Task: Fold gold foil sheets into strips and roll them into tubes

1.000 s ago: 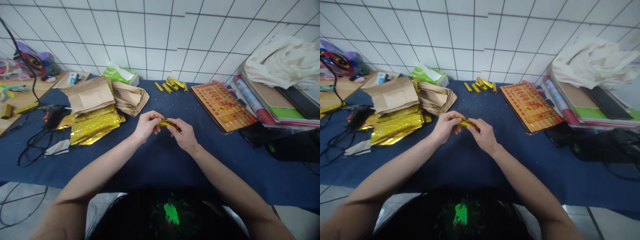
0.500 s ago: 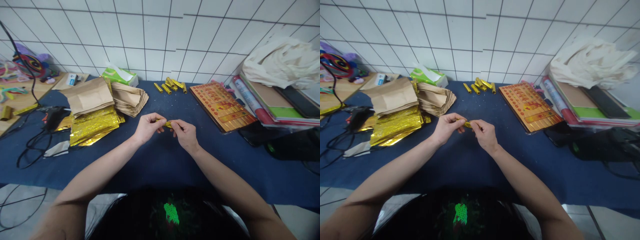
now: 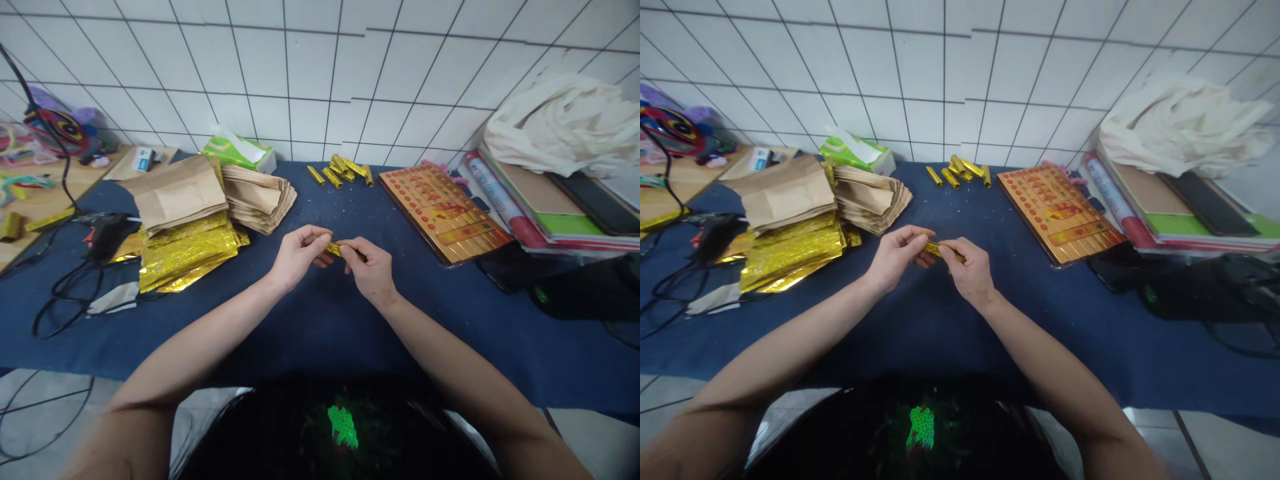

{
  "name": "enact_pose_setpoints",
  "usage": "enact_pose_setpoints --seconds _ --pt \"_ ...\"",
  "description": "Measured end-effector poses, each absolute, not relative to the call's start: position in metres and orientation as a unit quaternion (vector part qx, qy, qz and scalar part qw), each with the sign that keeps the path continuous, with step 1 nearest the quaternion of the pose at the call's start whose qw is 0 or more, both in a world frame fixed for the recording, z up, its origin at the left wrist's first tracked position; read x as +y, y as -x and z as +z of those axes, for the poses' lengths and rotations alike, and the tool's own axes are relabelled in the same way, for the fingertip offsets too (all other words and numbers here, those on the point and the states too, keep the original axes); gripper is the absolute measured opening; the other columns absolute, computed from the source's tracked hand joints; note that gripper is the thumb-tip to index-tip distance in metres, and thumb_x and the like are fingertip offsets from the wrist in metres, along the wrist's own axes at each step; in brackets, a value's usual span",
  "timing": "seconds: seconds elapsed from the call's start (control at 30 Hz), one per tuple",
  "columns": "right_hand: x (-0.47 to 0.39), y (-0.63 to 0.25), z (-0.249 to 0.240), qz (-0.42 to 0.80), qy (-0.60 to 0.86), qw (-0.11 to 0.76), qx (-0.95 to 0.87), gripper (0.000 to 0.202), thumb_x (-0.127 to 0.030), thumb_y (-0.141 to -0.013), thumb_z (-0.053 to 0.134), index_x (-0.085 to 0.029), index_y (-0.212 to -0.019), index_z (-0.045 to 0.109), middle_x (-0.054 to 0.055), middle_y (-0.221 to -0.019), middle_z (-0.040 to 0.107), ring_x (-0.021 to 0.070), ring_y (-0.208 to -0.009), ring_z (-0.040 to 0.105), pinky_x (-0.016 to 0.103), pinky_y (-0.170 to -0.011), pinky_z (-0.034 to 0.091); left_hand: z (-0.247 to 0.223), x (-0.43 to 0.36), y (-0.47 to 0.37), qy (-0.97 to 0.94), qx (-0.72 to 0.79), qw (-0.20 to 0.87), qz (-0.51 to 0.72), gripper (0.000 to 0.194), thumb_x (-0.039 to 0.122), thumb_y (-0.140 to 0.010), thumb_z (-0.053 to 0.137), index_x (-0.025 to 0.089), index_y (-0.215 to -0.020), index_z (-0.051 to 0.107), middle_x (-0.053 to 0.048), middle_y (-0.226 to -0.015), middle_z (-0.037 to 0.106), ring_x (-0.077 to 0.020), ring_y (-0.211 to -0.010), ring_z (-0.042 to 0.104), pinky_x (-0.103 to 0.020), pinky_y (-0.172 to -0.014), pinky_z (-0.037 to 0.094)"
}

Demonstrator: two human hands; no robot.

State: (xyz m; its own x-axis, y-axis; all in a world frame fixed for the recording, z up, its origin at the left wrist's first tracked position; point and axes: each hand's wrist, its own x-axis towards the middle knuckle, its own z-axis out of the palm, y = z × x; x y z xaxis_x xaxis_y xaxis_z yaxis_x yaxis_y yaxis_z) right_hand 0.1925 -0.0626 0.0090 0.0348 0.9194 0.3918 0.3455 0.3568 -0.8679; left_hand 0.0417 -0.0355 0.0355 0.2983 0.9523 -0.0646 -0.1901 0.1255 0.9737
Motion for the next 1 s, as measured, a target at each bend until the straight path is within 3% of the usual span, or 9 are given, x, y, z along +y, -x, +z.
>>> enact_pose_setpoints --seconds 0.37,0.57,0.73,1.0 --pt "-0.063 -0.1931 0.0102 0.23 0.504 0.515 -0.654 0.015 -0.029 -0.083 0.053 -0.021 -0.083 0.066 0.001 -0.075 0.062 0.0115 -0.063 0.058 0.024 -0.055 0.045 0.0296 -0.0359 -0.0433 -0.516 0.401 0.594 0.469 0.022 0.032 -0.068 0.067 0.012 -0.074 0.059 0.0 -0.06 0.064 -0.0107 -0.053 0.062 -0.019 -0.05 0.049" --pt "-0.062 -0.1939 0.0081 0.264 0.502 0.521 -0.638 0.018 -0.033 -0.08 0.058 -0.021 -0.091 0.065 0.001 -0.079 0.063 0.0093 -0.056 0.056 0.024 -0.052 0.046 0.0295 -0.0378 -0.0436 -0.53 0.378 0.597 0.47 0.021 0.029 -0.067 0.068 0.012 -0.074 0.058 0.001 -0.059 0.063 -0.0113 -0.054 0.062 -0.022 -0.051 0.051" --pt "-0.0608 -0.1934 0.0116 0.305 0.504 0.543 -0.599 0.016 -0.031 -0.079 0.058 -0.02 -0.088 0.066 -0.002 -0.069 0.062 0.0066 -0.045 0.051 0.023 -0.046 0.045 0.0333 -0.0357 -0.0428 -0.498 0.38 0.586 0.514 0.019 0.027 -0.066 0.069 0.012 -0.074 0.059 0.0 -0.059 0.065 -0.0109 -0.051 0.062 -0.021 -0.05 0.051" --pt "-0.0614 -0.1928 0.017 0.279 0.49 0.58 -0.589 0.011 -0.026 -0.081 0.056 -0.021 -0.085 0.065 -0.002 -0.072 0.062 0.0076 -0.049 0.057 0.024 -0.052 0.048 0.0312 -0.0328 -0.0418 -0.508 0.362 0.577 0.528 0.019 0.026 -0.067 0.068 0.013 -0.08 0.061 0.0 -0.065 0.066 -0.0097 -0.055 0.062 -0.019 -0.051 0.051"
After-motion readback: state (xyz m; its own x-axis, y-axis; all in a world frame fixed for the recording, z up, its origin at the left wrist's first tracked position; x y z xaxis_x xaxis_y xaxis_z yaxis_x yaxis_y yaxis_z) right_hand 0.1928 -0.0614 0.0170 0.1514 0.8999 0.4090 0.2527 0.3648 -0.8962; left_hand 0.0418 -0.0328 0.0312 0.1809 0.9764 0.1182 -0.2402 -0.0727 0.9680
